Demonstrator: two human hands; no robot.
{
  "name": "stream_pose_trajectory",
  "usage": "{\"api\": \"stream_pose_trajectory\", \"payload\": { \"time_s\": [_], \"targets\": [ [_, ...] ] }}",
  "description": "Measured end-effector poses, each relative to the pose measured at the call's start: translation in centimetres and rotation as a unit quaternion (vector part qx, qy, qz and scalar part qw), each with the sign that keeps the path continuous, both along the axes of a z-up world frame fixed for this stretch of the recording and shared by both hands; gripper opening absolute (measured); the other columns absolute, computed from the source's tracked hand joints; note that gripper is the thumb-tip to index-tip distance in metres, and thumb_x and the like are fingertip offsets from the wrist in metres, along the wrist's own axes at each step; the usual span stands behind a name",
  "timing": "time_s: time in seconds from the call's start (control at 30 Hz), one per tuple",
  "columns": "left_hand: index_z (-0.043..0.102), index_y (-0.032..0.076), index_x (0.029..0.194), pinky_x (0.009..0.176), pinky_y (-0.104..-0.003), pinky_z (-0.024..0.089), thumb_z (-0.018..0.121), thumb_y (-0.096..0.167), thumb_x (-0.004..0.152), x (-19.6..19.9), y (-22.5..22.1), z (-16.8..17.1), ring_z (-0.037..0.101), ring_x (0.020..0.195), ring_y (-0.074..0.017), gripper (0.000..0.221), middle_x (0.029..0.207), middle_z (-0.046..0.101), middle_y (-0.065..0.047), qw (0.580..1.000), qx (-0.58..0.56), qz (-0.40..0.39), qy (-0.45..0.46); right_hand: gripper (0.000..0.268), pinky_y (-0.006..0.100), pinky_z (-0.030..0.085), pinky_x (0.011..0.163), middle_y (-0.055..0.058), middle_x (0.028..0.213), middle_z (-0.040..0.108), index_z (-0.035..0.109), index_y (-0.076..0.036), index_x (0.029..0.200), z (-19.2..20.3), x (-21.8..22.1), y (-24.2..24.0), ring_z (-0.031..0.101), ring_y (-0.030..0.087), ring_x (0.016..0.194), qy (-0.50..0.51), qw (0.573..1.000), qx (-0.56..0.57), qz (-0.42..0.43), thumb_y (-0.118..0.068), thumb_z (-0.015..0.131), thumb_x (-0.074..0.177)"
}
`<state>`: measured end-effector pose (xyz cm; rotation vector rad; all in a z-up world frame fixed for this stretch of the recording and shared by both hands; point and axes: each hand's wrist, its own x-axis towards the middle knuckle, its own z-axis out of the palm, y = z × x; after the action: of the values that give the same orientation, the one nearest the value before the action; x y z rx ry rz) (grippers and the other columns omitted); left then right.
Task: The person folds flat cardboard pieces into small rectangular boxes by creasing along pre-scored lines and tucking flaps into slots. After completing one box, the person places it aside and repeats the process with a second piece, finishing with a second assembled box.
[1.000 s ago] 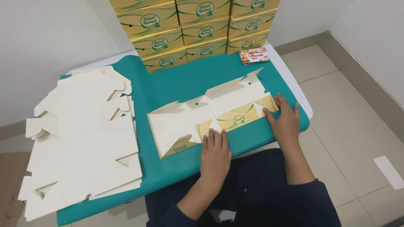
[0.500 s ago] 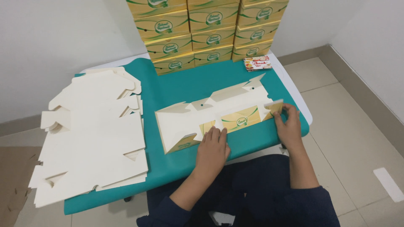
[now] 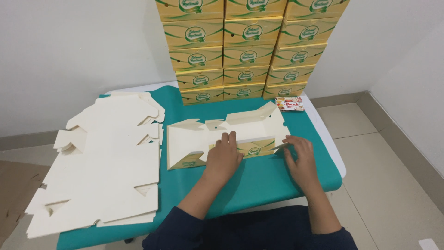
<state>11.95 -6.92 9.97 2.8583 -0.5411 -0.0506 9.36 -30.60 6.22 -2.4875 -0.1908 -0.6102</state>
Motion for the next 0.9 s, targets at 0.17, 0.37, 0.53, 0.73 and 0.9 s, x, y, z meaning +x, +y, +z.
{"api": "stream_pose_trajectory", "payload": {
  "time_s": [0.17,0.37,0.53,0.73,0.9],
  "targets": [
    [0.057,0.004,0.119,0.075,-0.04,0.053,0.071,0.034,0.079,6.2,-2.4,-2.8,0.061,0.097,-0.0297,0.052,0.103,0.056,-0.013,0.993,-0.022,-0.101,-0.049,0.02,0.034,0.053,0.081,-0.002,0.115,0.052,0.052,-0.022,0.115,0.0,0.5,1.7,0.058,0.016,0.096,-0.004,0.994,-0.082,-0.073,-0.013,0.052,0.096],
    [0.065,0.01,0.112,0.074,-0.038,0.05,0.065,0.016,0.085,7.3,-2.3,-3.4,0.067,0.085,-0.0255,0.028,0.091,0.068,-0.008,0.98,-0.056,-0.191,-0.016,0.025,0.036,0.061,0.059,0.005,0.122,0.043,0.046,-0.016,0.117,-0.7,1.0,2.9,0.064,0.021,0.077,0.009,1.0,0.023,-0.011,-0.007,0.052,0.094],
    [0.065,0.006,0.107,0.075,-0.04,0.05,0.065,0.009,0.084,5.8,-3.2,-2.6,0.067,0.083,-0.0267,0.024,0.087,0.068,-0.01,0.961,-0.111,-0.243,-0.07,0.021,0.03,0.056,0.058,0.0,0.104,0.046,0.054,-0.014,0.114,-2.3,1.4,1.4,0.059,0.017,0.073,-0.034,0.995,0.094,-0.014,-0.009,0.057,0.094],
    [0.066,0.005,0.099,0.068,-0.04,0.05,0.049,0.022,0.092,5.6,-3.5,-2.7,0.065,0.072,-0.0293,0.025,0.078,0.064,-0.011,0.953,-0.169,-0.245,-0.047,0.014,0.034,0.055,0.048,0.005,0.102,0.049,0.055,-0.01,0.108,-0.8,0.7,1.8,0.063,0.019,0.059,-0.043,0.981,0.191,0.019,-0.005,0.047,0.098],
    [0.064,0.006,0.107,0.074,-0.042,0.051,0.05,0.021,0.089,5.1,-3.5,-2.1,0.067,0.076,-0.0317,0.028,0.084,0.068,-0.014,0.956,-0.195,-0.22,-0.023,0.016,0.03,0.055,0.043,0.008,0.093,0.056,0.056,-0.005,0.111,-2.1,1.2,1.2,0.066,0.018,0.054,-0.036,0.968,0.246,0.034,-0.004,0.046,0.098]
  ]
}}
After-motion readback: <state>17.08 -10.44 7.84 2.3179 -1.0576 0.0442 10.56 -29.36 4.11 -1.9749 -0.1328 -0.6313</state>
